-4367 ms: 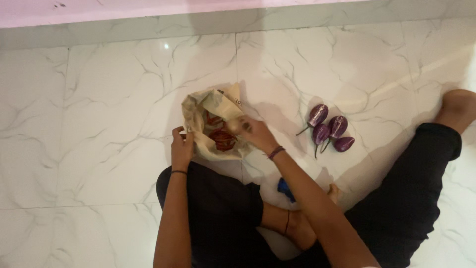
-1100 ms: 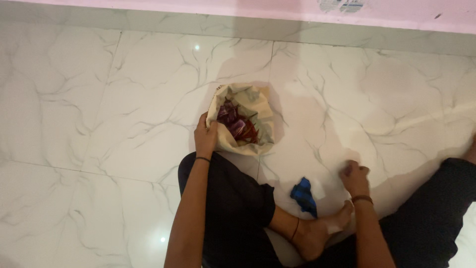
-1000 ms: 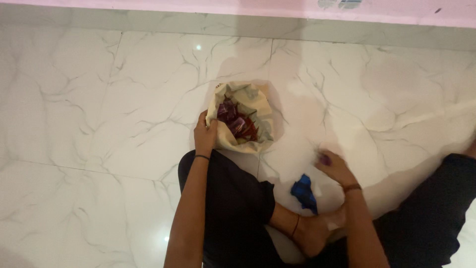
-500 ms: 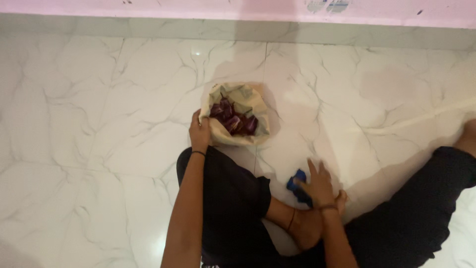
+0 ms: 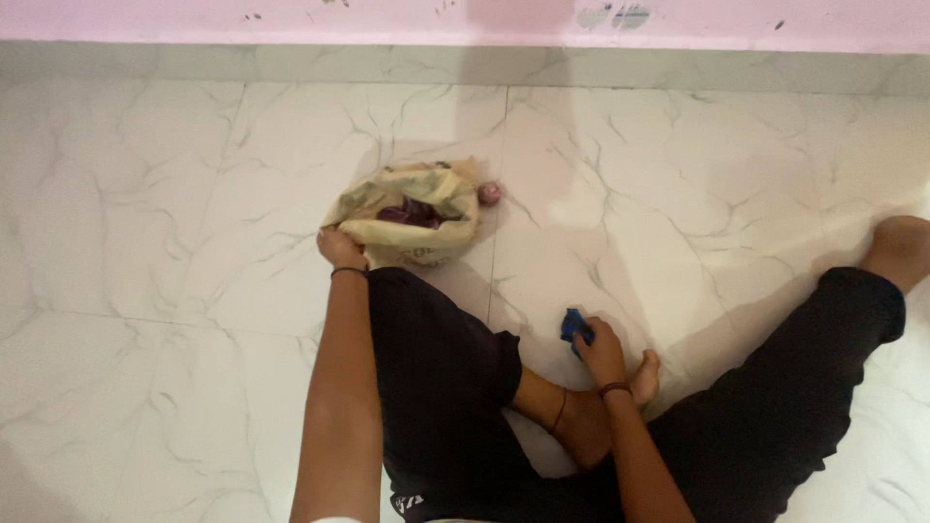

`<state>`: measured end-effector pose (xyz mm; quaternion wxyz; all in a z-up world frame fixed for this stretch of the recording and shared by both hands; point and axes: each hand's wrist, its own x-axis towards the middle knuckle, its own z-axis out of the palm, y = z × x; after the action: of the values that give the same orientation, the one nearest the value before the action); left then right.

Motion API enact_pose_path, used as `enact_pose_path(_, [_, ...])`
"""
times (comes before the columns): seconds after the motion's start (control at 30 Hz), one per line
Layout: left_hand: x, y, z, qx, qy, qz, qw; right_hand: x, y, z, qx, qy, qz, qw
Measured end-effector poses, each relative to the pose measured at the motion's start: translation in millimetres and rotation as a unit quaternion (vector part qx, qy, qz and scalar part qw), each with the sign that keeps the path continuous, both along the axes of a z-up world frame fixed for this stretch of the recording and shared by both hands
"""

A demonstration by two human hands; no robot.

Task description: The person sits on the floor and wipes red chilies and purple eggplants with a blue cloth. They place the cleaned chilies into a cloth bag, then proceed to wipe the eggplants and place them into the same bag.

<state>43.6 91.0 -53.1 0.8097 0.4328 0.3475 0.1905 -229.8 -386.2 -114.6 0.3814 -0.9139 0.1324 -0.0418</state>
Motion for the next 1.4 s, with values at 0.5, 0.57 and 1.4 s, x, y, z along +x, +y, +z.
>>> enact_pose_path(0.5, [2.5, 90.1, 67.5, 0.393, 0.059, -0.253, 0.882, 0.1, -0.8, 6.9, 0.015, -0.005, 0.013, 1.0])
enact_pose_path(0.57, [14.5, 65.2, 72.7, 0.466, -0.019, -0.278, 0.84, -0.4, -1.6, 4.6, 0.009, 0.007, 0.015, 1.0])
enact_pose_path(1.4, [43.4, -288.5, -34.2, 0.812, 0.142, -0.462, 0.327, 27.6, -2.2, 21.7, -0.011, 0.165, -0.07, 0.984])
